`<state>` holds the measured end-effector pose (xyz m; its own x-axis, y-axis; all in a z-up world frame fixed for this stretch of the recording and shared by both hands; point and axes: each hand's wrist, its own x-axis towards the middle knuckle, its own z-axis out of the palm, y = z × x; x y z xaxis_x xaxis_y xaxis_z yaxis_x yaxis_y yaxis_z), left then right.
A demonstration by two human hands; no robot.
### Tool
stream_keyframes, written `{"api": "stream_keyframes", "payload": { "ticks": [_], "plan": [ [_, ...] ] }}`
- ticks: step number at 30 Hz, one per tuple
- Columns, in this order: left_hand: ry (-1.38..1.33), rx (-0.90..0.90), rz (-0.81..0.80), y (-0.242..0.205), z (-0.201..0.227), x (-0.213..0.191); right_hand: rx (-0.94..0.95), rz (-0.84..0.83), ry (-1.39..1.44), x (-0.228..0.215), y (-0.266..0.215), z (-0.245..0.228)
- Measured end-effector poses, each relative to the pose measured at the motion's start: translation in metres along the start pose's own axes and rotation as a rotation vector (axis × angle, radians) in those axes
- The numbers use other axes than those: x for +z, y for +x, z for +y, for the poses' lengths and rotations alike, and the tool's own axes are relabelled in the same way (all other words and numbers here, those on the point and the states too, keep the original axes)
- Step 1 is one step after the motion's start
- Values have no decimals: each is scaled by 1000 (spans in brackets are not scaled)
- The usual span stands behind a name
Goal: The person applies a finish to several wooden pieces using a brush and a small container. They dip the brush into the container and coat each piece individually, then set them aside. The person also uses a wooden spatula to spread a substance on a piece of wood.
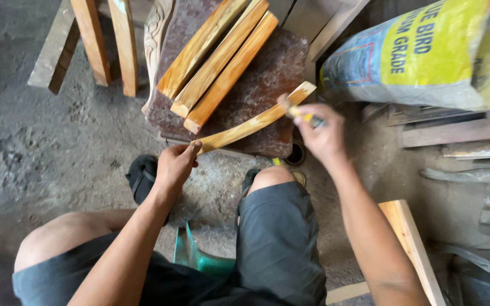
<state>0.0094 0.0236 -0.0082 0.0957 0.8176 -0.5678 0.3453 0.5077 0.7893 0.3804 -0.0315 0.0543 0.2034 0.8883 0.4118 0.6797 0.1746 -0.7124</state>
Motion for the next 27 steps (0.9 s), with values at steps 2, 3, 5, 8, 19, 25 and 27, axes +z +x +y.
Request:
{"api": "stream_keyframes", "payload": {
  "ticks": [2, 3, 5, 8, 19, 25, 27],
  "plan": [
    [13, 1, -4, -3, 2, 1, -31, -17, -35, -2, 1, 17],
    [19, 7, -3, -5, 1, 1, 26, 22, -44, -1, 5, 23],
    [41, 33, -1, -8, 2, -2, 142, 104, -60, 0, 15, 26],
    [62, 48, 17, -6, 6, -5, 193, 139, -204, 1, 36, 14],
    [-131, -119, 10, 14, -5, 7, -165, -256, 29, 64, -15, -65],
    [788, 691, 444, -5, -31, 15, 285, -124, 228, 84, -24, -58],
    [762, 1062, 367, -14, -28, 24, -206, -29, -77, 97, -47, -50]
  ]
}}
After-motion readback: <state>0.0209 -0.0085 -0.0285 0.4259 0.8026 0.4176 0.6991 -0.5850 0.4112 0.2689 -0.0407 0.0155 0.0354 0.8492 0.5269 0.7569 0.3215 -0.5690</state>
